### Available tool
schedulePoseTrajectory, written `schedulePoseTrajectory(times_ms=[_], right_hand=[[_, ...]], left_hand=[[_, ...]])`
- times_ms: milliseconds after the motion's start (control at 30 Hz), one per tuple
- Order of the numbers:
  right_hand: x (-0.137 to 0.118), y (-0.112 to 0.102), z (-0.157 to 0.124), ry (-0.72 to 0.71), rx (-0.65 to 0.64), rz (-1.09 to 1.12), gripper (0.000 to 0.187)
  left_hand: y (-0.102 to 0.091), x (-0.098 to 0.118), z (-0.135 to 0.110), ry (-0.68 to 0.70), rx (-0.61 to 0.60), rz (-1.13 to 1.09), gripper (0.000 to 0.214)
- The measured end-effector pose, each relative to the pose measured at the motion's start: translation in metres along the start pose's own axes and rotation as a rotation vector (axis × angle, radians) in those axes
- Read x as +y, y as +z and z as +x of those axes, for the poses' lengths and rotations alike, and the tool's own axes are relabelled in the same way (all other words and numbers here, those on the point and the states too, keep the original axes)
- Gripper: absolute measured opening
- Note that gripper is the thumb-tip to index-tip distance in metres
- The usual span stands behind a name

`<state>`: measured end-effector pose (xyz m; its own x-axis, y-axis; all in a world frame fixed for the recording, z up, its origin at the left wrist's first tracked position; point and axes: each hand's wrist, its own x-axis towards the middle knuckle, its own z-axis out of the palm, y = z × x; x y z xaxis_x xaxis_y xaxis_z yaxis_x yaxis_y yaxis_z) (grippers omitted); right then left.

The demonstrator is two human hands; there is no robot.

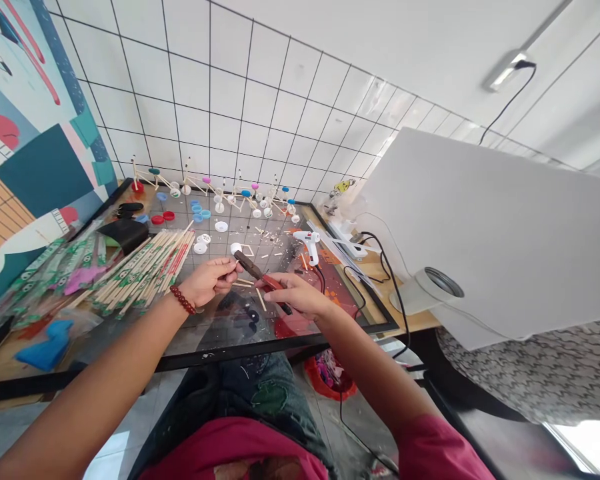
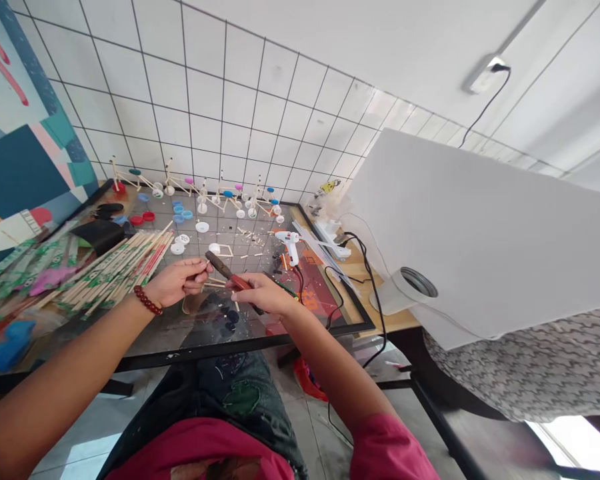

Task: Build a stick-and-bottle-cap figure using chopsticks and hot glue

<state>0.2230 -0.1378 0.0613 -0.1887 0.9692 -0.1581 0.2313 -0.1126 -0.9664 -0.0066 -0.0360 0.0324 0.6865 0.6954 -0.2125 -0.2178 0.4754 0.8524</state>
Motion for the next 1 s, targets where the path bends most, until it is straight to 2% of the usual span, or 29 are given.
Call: schedulePoseTrajectory(times_ms=[200,367,467,567,733,800,1000], right_hand=[[0.0,0.0,-0.002,0.008,-0.012,0.001,0.037],[0.004,-0.001,-0.004,0.097,0.079,0.095,0.042],[0.007,0.001,-0.003,0.108,0.104,0.178,0.04],[0.009,0.0,-0.003,0.107,0.12,0.246,0.039],[0.007,-0.005,-0.007,0.12,0.169,0.278,0.04],[0.006,-0.004,-0.006,0.123,0.167,0.254,0.04],[0.004,0.009,0.001,0.122,0.095,0.217,0.039]], left_hand=[[0.001,0.001,0.0,-0.051,0.032,-0.018,0.017],[0.004,0.009,0.0,0.155,0.195,-0.162,0.01],[0.006,0.013,-0.001,0.154,0.254,-0.197,0.011],[0.008,0.015,-0.002,0.153,0.319,-0.214,0.023],[0.007,0.02,-0.001,0.242,0.434,-0.294,0.026],[0.008,0.021,0.0,0.236,0.461,-0.299,0.023],[0.01,0.015,0.0,0.131,0.445,-0.195,0.017]])
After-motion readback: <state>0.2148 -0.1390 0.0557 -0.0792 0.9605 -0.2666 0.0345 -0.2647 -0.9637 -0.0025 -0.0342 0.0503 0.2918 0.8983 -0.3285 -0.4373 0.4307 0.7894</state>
